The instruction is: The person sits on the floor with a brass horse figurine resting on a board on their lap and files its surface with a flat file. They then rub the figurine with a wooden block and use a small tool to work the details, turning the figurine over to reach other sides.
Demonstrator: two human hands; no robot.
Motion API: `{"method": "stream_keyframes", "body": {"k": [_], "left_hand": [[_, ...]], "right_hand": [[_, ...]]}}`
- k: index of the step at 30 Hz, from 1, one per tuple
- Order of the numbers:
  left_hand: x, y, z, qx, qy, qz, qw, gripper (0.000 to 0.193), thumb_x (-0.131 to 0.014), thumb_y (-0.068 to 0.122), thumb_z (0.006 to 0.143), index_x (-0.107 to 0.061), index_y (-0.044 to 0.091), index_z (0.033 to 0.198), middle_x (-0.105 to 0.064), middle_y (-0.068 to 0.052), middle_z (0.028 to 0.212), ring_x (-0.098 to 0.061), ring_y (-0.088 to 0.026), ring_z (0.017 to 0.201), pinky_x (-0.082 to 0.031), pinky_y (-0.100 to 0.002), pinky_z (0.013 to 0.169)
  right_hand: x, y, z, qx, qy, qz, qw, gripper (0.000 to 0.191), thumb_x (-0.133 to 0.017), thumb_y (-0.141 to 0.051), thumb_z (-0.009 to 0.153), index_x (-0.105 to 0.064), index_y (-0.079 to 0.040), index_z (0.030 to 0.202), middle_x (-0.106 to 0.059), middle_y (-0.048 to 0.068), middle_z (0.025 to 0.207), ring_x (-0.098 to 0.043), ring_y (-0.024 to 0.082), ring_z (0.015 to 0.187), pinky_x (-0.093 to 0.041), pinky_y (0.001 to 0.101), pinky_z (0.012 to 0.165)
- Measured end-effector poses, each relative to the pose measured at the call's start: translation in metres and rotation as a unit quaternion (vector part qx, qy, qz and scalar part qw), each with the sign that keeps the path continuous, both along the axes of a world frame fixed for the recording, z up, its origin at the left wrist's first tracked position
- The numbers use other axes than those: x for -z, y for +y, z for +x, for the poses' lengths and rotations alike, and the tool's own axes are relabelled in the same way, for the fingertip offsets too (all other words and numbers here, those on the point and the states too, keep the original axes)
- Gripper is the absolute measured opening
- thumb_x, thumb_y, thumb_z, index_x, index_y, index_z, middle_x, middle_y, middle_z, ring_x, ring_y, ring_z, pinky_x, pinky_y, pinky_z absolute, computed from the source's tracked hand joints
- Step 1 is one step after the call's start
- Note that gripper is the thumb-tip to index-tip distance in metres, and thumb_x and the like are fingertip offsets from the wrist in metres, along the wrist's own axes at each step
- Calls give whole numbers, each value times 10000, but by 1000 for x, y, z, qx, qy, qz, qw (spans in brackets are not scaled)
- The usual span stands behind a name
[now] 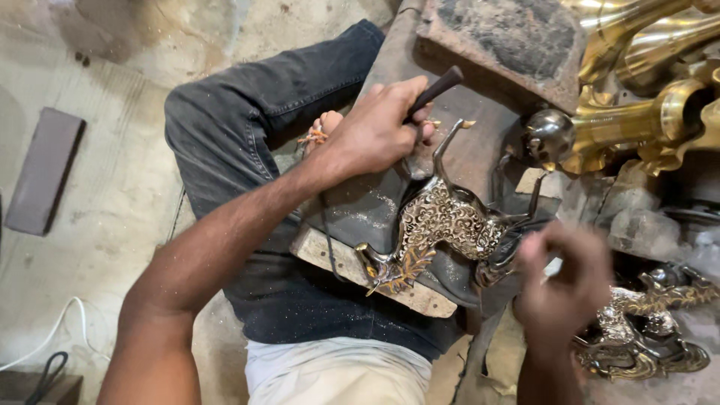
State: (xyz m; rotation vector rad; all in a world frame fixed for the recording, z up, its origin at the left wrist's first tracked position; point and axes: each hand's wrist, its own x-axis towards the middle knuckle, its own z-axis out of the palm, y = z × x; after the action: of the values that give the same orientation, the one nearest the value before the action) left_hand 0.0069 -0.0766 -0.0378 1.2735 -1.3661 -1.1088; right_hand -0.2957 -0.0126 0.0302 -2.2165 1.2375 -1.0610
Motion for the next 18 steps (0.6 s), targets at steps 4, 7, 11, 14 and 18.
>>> {"method": "stream_keyframes", "body": {"k": [4,7,11,14,18], "left_hand": [[-14,5,5,-58,-130,-89,986,169,-676,99,927,-530,28,973,-713,-108,782,-732,-329,740,-541,-477,656],[-31,28,19,-63,-176,-98,977,199,-662,130,970,-496,23,995,-678,-127,739,-700,-361,700,-510,-517,643],[-54,93,46,47,-260,-59,963,229,-661,174,944,-482,43,1001,-605,-197,690,-635,-438,655,-464,-556,585],[-63,128,57,189,-243,65,949,183,-609,160,949,-455,63,972,-647,-131,744,-672,-399,696,-480,-538,615],[-65,143,63,196,-257,37,946,247,-669,163,899,-461,37,943,-650,-153,786,-656,-423,824,-441,-564,630]], "right_hand": [[-3,64,13,-282,69,170,942,306,-641,-71,912,-640,-7,1211,-719,89,1073,-761,196,838,-610,317,732],[7,95,36,-358,176,187,898,357,-742,-183,948,-647,-17,1249,-693,171,1199,-727,314,994,-596,390,837],[13,109,51,-313,197,256,893,452,-739,-200,916,-613,4,1299,-595,282,1345,-634,426,1173,-537,464,961],[18,114,55,-290,192,266,899,488,-737,-183,900,-609,9,1329,-569,289,1364,-612,447,1195,-498,488,1001],[28,118,60,-310,150,248,905,444,-737,-152,909,-614,11,1302,-541,301,1442,-591,455,1271,-494,476,1044]]}}
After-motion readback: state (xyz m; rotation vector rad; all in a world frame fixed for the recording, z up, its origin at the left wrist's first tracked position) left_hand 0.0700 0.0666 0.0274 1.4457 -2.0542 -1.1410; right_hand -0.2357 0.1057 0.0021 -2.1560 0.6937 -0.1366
